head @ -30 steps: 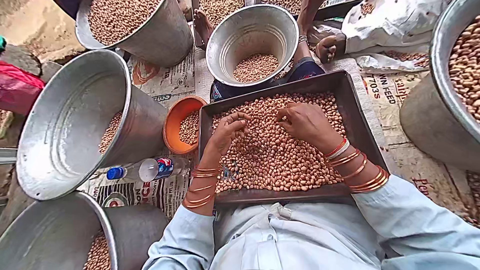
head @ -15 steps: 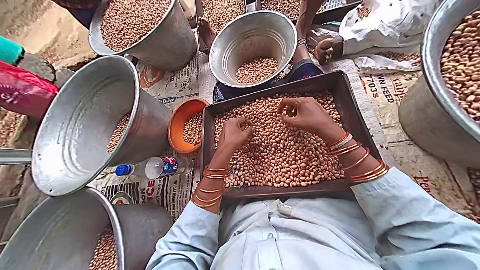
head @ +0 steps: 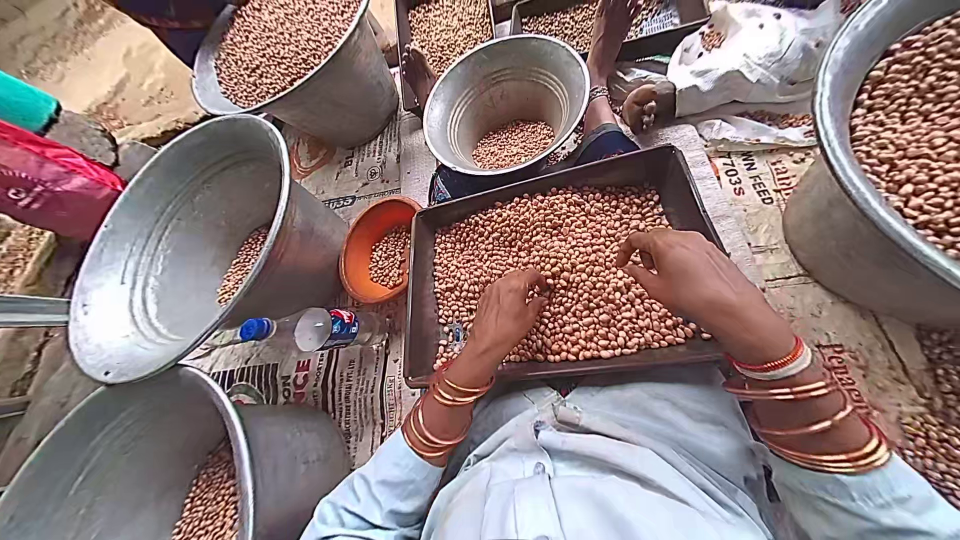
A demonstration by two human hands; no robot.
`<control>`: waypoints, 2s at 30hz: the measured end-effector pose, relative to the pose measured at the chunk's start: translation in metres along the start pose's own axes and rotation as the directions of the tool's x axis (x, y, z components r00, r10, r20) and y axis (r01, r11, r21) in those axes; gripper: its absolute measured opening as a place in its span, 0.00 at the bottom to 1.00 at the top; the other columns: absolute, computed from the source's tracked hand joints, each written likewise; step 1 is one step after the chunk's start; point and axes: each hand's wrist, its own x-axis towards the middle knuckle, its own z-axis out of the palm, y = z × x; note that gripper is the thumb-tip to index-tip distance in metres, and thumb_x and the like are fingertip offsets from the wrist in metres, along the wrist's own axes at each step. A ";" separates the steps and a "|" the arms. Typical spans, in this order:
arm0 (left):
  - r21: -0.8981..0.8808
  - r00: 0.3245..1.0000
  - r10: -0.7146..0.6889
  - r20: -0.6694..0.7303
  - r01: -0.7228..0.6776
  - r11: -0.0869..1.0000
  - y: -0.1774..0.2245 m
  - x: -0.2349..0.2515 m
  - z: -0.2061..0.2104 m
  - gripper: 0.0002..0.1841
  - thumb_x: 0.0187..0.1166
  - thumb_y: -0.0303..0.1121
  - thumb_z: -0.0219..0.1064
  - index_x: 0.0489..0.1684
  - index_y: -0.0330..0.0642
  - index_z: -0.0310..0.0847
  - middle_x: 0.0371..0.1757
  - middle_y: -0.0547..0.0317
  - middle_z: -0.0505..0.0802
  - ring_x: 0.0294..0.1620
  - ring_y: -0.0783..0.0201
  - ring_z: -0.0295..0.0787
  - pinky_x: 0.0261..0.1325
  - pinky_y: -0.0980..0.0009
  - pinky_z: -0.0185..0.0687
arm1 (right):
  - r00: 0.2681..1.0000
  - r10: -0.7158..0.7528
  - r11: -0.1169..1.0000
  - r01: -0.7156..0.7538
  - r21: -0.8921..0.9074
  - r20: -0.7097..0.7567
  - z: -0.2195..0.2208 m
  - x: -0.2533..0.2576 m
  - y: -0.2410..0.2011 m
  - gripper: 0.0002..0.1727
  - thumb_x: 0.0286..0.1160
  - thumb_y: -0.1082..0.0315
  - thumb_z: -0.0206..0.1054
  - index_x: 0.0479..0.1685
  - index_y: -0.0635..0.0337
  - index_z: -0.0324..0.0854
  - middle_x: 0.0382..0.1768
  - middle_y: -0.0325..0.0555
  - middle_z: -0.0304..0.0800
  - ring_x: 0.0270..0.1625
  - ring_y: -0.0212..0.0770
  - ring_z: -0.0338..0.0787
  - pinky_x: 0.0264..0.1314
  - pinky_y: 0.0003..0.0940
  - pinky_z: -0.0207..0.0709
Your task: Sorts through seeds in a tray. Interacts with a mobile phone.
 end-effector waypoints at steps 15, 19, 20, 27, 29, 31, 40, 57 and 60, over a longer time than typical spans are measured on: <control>0.048 0.923 -0.188 -0.335 0.216 0.975 -0.068 -0.003 -0.095 0.10 0.81 0.27 0.70 0.56 0.38 0.88 0.56 0.39 0.91 0.59 0.39 0.87 0.63 0.36 0.78 | 0.998 0.057 0.995 -0.053 -0.087 0.038 0.010 -0.006 -0.010 0.20 0.75 0.65 0.75 0.66 0.56 0.85 0.53 0.62 0.89 0.51 0.65 0.91 0.47 0.65 0.83; 0.057 0.934 -0.230 -0.275 0.255 0.965 -0.085 0.013 -0.104 0.19 0.83 0.35 0.71 0.70 0.41 0.79 0.58 0.39 0.90 0.58 0.39 0.88 0.63 0.36 0.80 | 0.921 0.374 0.916 -0.347 -0.202 0.108 0.000 -0.002 0.012 0.33 0.72 0.62 0.79 0.75 0.64 0.73 0.49 0.68 0.89 0.53 0.72 0.90 0.50 0.69 0.80; 0.047 0.951 -0.255 -0.175 0.267 0.962 -0.089 0.019 -0.099 0.20 0.83 0.37 0.71 0.70 0.41 0.79 0.54 0.41 0.92 0.52 0.42 0.91 0.59 0.37 0.82 | 0.892 0.425 0.893 -0.386 -0.232 0.154 -0.001 -0.001 0.015 0.32 0.71 0.62 0.80 0.71 0.67 0.74 0.46 0.68 0.89 0.53 0.72 0.90 0.51 0.69 0.80; 0.337 0.958 -0.255 0.128 0.200 0.920 -0.045 0.044 -0.038 0.26 0.74 0.28 0.74 0.73 0.33 0.79 0.70 0.33 0.86 0.70 0.33 0.84 0.70 0.34 0.77 | 0.799 0.368 0.925 -0.261 -0.278 0.476 0.016 -0.003 0.003 0.34 0.72 0.62 0.78 0.74 0.67 0.71 0.56 0.68 0.88 0.64 0.68 0.87 0.63 0.67 0.77; 0.311 0.958 -0.210 0.193 0.144 0.939 -0.018 0.041 -0.026 0.29 0.72 0.26 0.74 0.77 0.34 0.76 0.72 0.36 0.85 0.71 0.37 0.83 0.71 0.38 0.77 | 0.812 0.302 0.952 -0.230 -0.202 0.500 0.026 0.001 -0.007 0.36 0.70 0.64 0.78 0.76 0.67 0.68 0.53 0.67 0.87 0.62 0.68 0.87 0.62 0.66 0.77; 0.226 0.934 -0.205 0.293 0.141 0.964 0.006 0.034 -0.021 0.32 0.74 0.26 0.72 0.81 0.33 0.71 0.73 0.36 0.85 0.74 0.39 0.82 0.76 0.40 0.74 | 0.833 0.239 0.971 -0.211 -0.112 0.500 0.037 0.006 -0.020 0.38 0.68 0.64 0.78 0.78 0.68 0.66 0.54 0.66 0.87 0.61 0.66 0.88 0.62 0.64 0.78; -0.876 0.928 -0.217 0.302 0.360 0.322 -0.011 0.004 -0.032 0.18 0.74 0.09 0.57 0.55 0.41 0.74 0.34 0.64 0.91 0.33 0.72 0.89 0.40 0.74 0.88 | 0.982 -0.133 0.848 0.043 0.529 0.134 0.058 0.024 -0.041 0.28 0.76 0.77 0.67 0.79 0.54 0.78 0.66 0.54 0.88 0.66 0.51 0.88 0.67 0.55 0.80; -0.307 0.966 -0.088 -0.242 0.010 0.952 -0.047 -0.016 -0.085 0.10 0.84 0.28 0.68 0.58 0.45 0.87 0.58 0.57 0.94 0.49 0.61 0.94 0.54 0.56 0.91 | 0.994 0.113 0.966 -0.106 -0.235 0.016 0.013 0.077 0.048 0.06 0.75 0.72 0.72 0.44 0.58 0.93 0.41 0.63 0.93 0.50 0.70 0.91 0.48 0.70 0.79; -0.073 0.971 0.029 -0.237 -0.047 0.996 -0.031 -0.009 -0.065 0.06 0.81 0.28 0.71 0.47 0.46 0.93 0.48 0.58 0.96 0.43 0.63 0.94 0.49 0.59 0.91 | 0.992 0.129 0.966 -0.122 -0.230 0.016 0.016 0.079 0.050 0.05 0.75 0.69 0.73 0.42 0.60 0.91 0.39 0.64 0.92 0.48 0.70 0.91 0.46 0.71 0.79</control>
